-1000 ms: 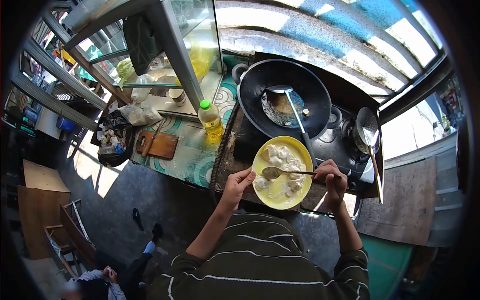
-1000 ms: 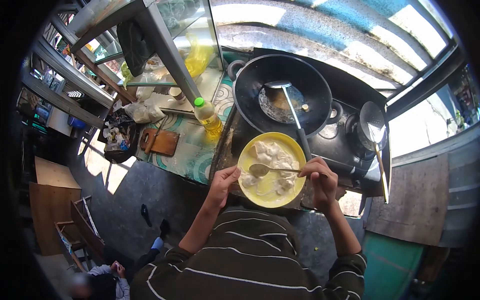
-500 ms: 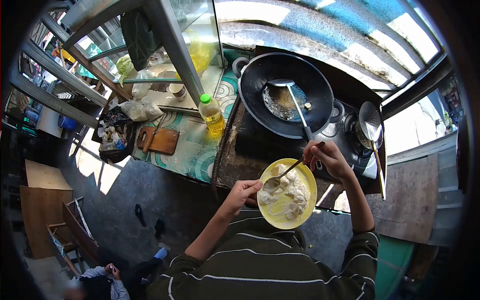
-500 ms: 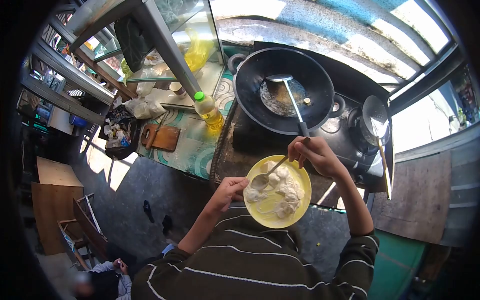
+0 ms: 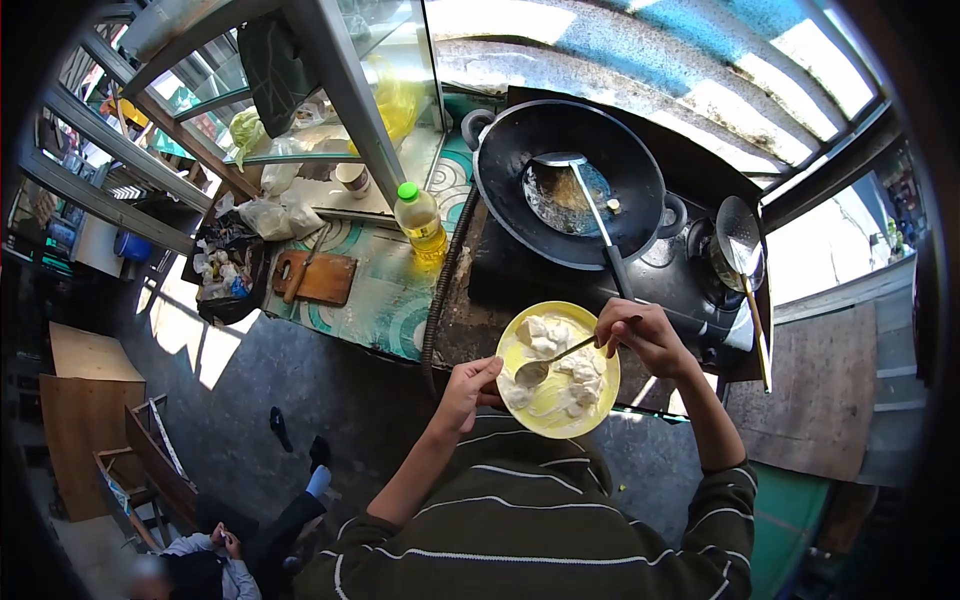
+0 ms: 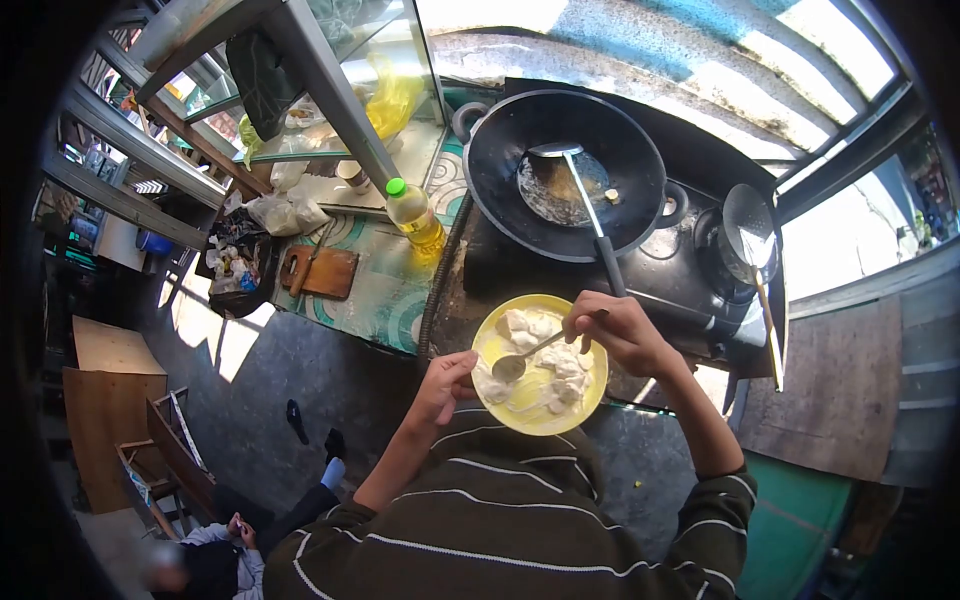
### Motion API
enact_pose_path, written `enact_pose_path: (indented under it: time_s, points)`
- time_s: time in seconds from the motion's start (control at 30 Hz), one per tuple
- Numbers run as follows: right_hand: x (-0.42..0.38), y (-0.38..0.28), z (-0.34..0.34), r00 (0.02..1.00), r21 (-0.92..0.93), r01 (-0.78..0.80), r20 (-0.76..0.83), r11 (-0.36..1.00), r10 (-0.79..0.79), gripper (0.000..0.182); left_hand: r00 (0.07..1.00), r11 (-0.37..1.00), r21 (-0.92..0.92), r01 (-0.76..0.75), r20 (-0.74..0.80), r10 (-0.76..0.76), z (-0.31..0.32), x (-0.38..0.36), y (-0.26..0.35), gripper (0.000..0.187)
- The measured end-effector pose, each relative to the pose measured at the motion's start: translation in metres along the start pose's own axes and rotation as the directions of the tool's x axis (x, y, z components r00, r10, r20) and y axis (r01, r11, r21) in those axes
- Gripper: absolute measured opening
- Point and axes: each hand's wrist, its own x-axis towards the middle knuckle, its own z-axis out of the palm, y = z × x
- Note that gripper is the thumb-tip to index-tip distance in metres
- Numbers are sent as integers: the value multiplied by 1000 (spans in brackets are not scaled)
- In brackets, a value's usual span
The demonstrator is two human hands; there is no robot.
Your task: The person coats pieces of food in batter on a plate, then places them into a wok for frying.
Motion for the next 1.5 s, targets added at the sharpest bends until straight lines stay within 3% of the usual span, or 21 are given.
enact_pose_path:
  time_s: [0.07, 0.13, 0.17, 0.2, 0.3, 0.43, 0.77, 0.93, 1.0, 1.2, 1.4, 1.5]
  points:
    - [-12, -8, 2, 999, -32, 33, -26, 999, -34, 24, 1000, 999, -40, -13, -16, 13, 2, 0, 3, 33]
    - [-24, -12, 5, 953, -207, 185, -199, 961, -226, 26, 991, 984, -122, -131, -45, 126, 5, 0, 10, 31]
    - [-29, -14, 10, 908, -180, 183, -345, 966, -236, 30, 983, 974, -126, -186, -30, 184, 7, -1, 18, 30]
    - [-33, -13, 11, 909, -183, 189, -338, 965, -242, 30, 981, 972, -128, -194, -33, 192, 7, 0, 23, 30]
    - [-41, 2, 15, 782, -317, 202, -517, 927, -347, 34, 942, 941, -63, -332, -76, 328, 7, 3, 35, 30]
    - [-40, 16, 37, 719, -171, 208, -641, 963, -269, 34, 933, 933, -64, -354, -84, 349, 12, 2, 43, 30]
    - [-45, 25, 35, 839, 116, 175, -537, 978, -87, 33, 962, 958, -100, -270, -75, 263, 10, 2, 36, 30]
    - [-44, 9, 25, 856, 12, 171, -497, 985, -143, 34, 956, 955, -96, -281, -112, 270, 15, 0, 36, 30]
    - [-45, 3, 31, 856, 29, 67, -515, 997, -42, 34, 940, 944, -59, -323, -137, 313, 14, -1, 36, 31]
    - [-40, 3, 36, 854, -3, 107, -511, 994, -94, 32, 935, 946, -34, -322, -169, 312, 17, -2, 35, 30]
    - [-30, 23, 21, 912, 249, -45, -385, 967, 142, 33, 956, 967, 1, -254, -154, 251, 10, -1, 25, 30]
    - [-31, 34, 23, 897, 292, -46, -409, 955, 168, 32, 950, 964, -13, -265, -176, 259, 11, -2, 23, 29]
